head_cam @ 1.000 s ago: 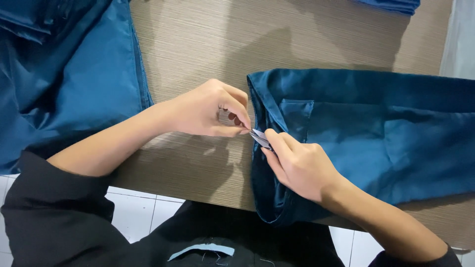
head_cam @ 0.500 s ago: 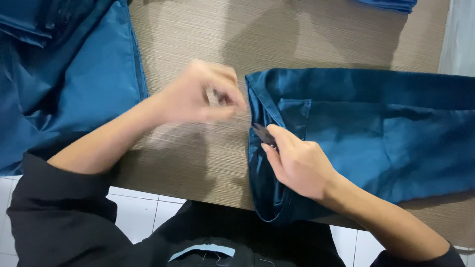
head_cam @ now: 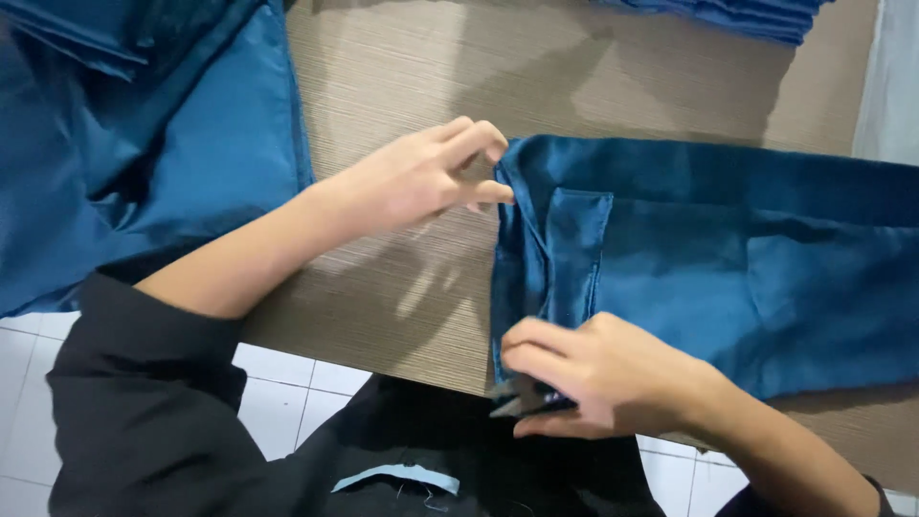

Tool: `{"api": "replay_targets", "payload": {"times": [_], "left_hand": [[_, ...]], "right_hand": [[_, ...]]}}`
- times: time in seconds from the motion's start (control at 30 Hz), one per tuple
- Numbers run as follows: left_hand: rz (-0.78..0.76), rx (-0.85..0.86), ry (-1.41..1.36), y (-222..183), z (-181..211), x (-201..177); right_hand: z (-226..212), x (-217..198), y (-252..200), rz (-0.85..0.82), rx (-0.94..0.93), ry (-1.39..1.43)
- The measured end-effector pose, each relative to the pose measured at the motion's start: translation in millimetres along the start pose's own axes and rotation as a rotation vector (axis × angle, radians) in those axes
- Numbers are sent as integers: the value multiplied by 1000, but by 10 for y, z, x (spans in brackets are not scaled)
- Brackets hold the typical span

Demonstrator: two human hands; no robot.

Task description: Inspecting blue fabric pieces for loose threads, trimming them with snips, and folding the finished items.

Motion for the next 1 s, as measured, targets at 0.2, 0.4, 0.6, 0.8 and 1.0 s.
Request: {"api": "replay_targets", "payload": {"times": [0.2,0.4,0.6,0.8,1.0], "left_hand": [[76,58,61,95,21,32],[158,86,-17,366,100,-178],[74,135,66,798,116,-33],[7,138,24,1160,0,311],[-70,120,-35,1182,-30,536]], "right_hand": [[-122,188,-260,-110,-59,-272],[-139,-185,-732,19,41,-244],[173,-228,-1536,247,374,-235],[299,-191,-1908,322,573,-218],[0,-530,-1642,536,422,-262]]}}
Point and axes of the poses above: each hand's wrist, its own y-axis towards the middle knuckle, its own x-axis out of the palm, z = x × y, the point moved 9 cm from there along y, towards the middle knuckle, and after that the axes turned 4 degrees about -x, right-handed, at the moved point
